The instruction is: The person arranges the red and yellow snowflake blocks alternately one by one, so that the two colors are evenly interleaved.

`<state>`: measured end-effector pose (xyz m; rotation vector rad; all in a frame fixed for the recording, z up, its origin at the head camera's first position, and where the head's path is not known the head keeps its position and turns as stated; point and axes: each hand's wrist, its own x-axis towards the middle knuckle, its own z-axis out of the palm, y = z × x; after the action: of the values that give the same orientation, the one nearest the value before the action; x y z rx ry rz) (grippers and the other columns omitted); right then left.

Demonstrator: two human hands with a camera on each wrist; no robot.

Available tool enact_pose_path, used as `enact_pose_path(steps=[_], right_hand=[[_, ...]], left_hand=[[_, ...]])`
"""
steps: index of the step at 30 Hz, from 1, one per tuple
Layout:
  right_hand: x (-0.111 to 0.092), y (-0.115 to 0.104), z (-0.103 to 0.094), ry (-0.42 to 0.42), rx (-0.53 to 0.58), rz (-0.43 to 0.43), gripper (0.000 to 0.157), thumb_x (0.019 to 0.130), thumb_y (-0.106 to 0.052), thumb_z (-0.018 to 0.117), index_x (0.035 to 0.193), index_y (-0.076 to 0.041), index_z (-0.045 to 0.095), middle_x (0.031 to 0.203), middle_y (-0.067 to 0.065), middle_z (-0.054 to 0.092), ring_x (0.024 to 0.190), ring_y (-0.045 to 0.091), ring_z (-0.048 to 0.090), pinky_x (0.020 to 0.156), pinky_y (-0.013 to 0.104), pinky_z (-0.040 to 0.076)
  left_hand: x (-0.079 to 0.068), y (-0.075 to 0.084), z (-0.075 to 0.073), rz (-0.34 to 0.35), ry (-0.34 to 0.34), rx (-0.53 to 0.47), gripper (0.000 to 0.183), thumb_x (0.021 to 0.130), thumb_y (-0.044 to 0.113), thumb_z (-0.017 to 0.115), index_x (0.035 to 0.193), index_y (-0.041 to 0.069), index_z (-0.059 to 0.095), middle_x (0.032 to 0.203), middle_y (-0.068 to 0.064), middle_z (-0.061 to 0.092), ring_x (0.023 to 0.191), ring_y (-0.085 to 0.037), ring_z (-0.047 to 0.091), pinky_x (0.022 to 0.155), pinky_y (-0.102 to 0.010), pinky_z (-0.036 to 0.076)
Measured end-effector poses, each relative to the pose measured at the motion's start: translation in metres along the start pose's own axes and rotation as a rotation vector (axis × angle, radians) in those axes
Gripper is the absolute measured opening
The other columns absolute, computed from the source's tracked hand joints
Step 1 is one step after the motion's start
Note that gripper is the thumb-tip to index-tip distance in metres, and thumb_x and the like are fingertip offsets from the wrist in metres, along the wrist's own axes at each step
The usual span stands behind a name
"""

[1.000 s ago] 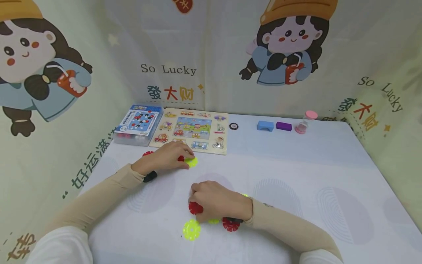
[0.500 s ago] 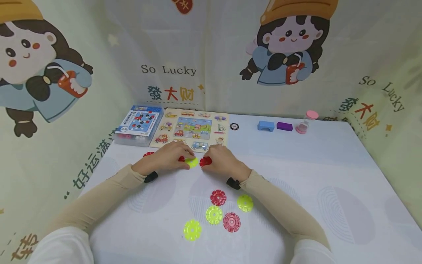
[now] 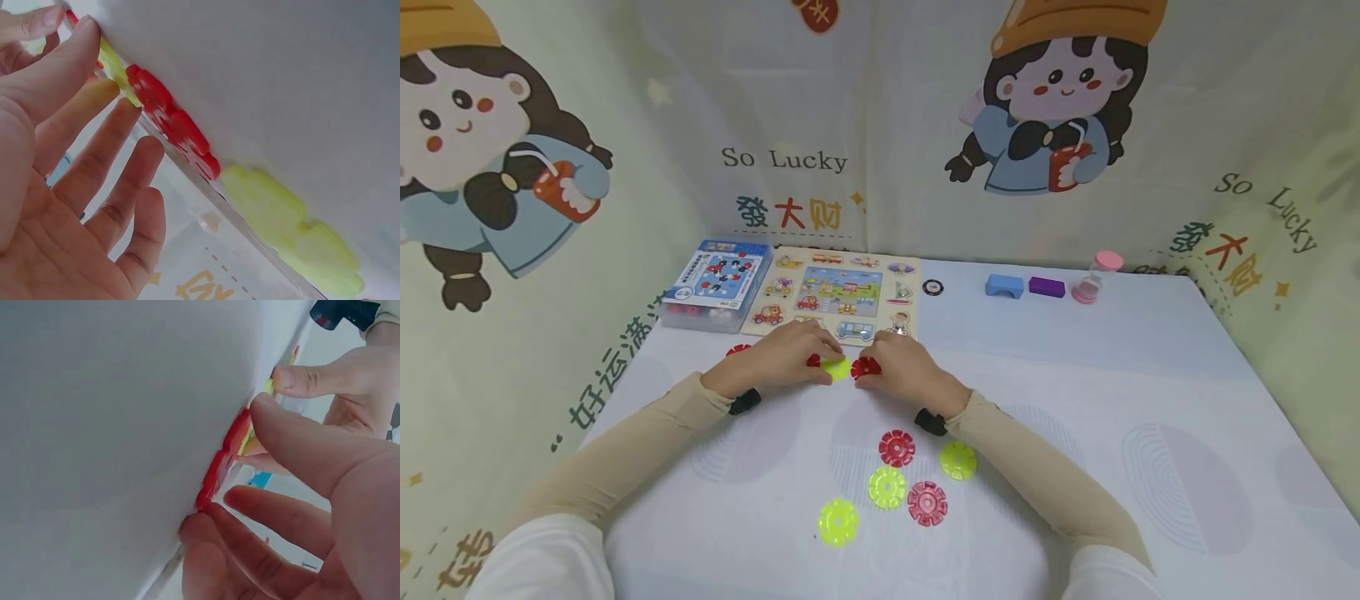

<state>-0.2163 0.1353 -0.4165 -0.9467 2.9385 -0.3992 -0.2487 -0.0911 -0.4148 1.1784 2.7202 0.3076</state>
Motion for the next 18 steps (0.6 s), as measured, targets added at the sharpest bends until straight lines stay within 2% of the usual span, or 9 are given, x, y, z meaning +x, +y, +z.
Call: enact_pose_path(steps=[2, 4, 6, 9, 12, 15, 18], right_hand=[[-0.008, -0.004, -0.001, 0.009, 0.016, -0.012, 0.047, 0.073, -0.042, 0.079, 0.110, -0.015, 0.072, 0.098, 0.001, 0.065, 0.080, 0.009, 0.054, 0.067, 0.020, 0.048], [-0.019, -0.014, -0.003, -0.004, 0.030, -0.066, 0.047, 0.073, -0.042, 0.079, 0.112, -0.017, 0.071, 0.102, -0.001, 0.065, 0.084, 0.008, 0.055, 0.071, 0.020, 0.049], [-0.034, -0.029, -0.005, -0.038, 0.040, -0.170, 0.046, 0.075, -0.044, 0.077, 0.114, -0.020, 0.070, 0.104, -0.003, 0.065, 0.090, 0.007, 0.056, 0.077, 0.022, 0.051], [-0.061, -0.058, -0.003, -0.138, 0.037, -0.355, 0.049, 0.078, -0.053, 0.070, 0.118, -0.024, 0.067, 0.106, -0.006, 0.062, 0.095, 0.006, 0.055, 0.081, 0.021, 0.050], [-0.085, -0.081, 0.005, -0.213, 0.006, -0.483, 0.051, 0.078, -0.059, 0.065, 0.119, -0.029, 0.064, 0.107, -0.009, 0.057, 0.096, 0.003, 0.052, 0.077, 0.015, 0.047], [-0.097, -0.091, 0.012, -0.228, -0.026, -0.519, 0.045, 0.079, -0.055, 0.066, 0.117, -0.031, 0.064, 0.105, -0.011, 0.054, 0.094, 0.002, 0.048, 0.072, 0.010, 0.043], [-0.100, -0.093, 0.015, -0.194, -0.046, -0.518, 0.037, 0.080, -0.048, 0.070, 0.112, -0.029, 0.066, 0.103, -0.011, 0.055, 0.091, 0.003, 0.048, 0.070, 0.010, 0.042]], left_hand=[[0.001, 0.000, 0.001, 0.008, 0.007, 0.007, 0.043, 0.077, 0.044, 0.074, 0.116, 0.027, 0.069, 0.118, 0.010, 0.064, 0.109, -0.014, 0.052, 0.095, -0.036, 0.041], [0.003, 0.001, 0.001, 0.021, 0.012, 0.009, 0.043, 0.077, 0.044, 0.075, 0.117, 0.026, 0.069, 0.118, 0.009, 0.064, 0.109, -0.014, 0.053, 0.094, -0.036, 0.041], [0.006, 0.004, 0.001, 0.032, 0.012, 0.007, 0.044, 0.077, 0.045, 0.074, 0.117, 0.027, 0.068, 0.118, 0.010, 0.064, 0.109, -0.014, 0.052, 0.094, -0.036, 0.042], [0.013, 0.009, 0.002, 0.055, 0.011, 0.001, 0.045, 0.078, 0.047, 0.073, 0.118, 0.027, 0.067, 0.120, 0.010, 0.063, 0.113, -0.014, 0.052, 0.096, -0.037, 0.042], [0.021, 0.015, 0.003, 0.069, 0.014, 0.000, 0.047, 0.079, 0.049, 0.071, 0.121, 0.029, 0.066, 0.122, 0.010, 0.062, 0.115, -0.012, 0.051, 0.097, -0.037, 0.043], [0.026, 0.020, 0.004, 0.085, 0.009, -0.020, 0.048, 0.080, 0.048, 0.071, 0.122, 0.028, 0.065, 0.122, 0.010, 0.062, 0.115, -0.012, 0.052, 0.097, -0.035, 0.043], [0.029, 0.023, 0.005, 0.097, -0.007, -0.028, 0.045, 0.081, 0.045, 0.071, 0.122, 0.028, 0.065, 0.121, 0.010, 0.063, 0.116, -0.012, 0.052, 0.099, -0.034, 0.042]])
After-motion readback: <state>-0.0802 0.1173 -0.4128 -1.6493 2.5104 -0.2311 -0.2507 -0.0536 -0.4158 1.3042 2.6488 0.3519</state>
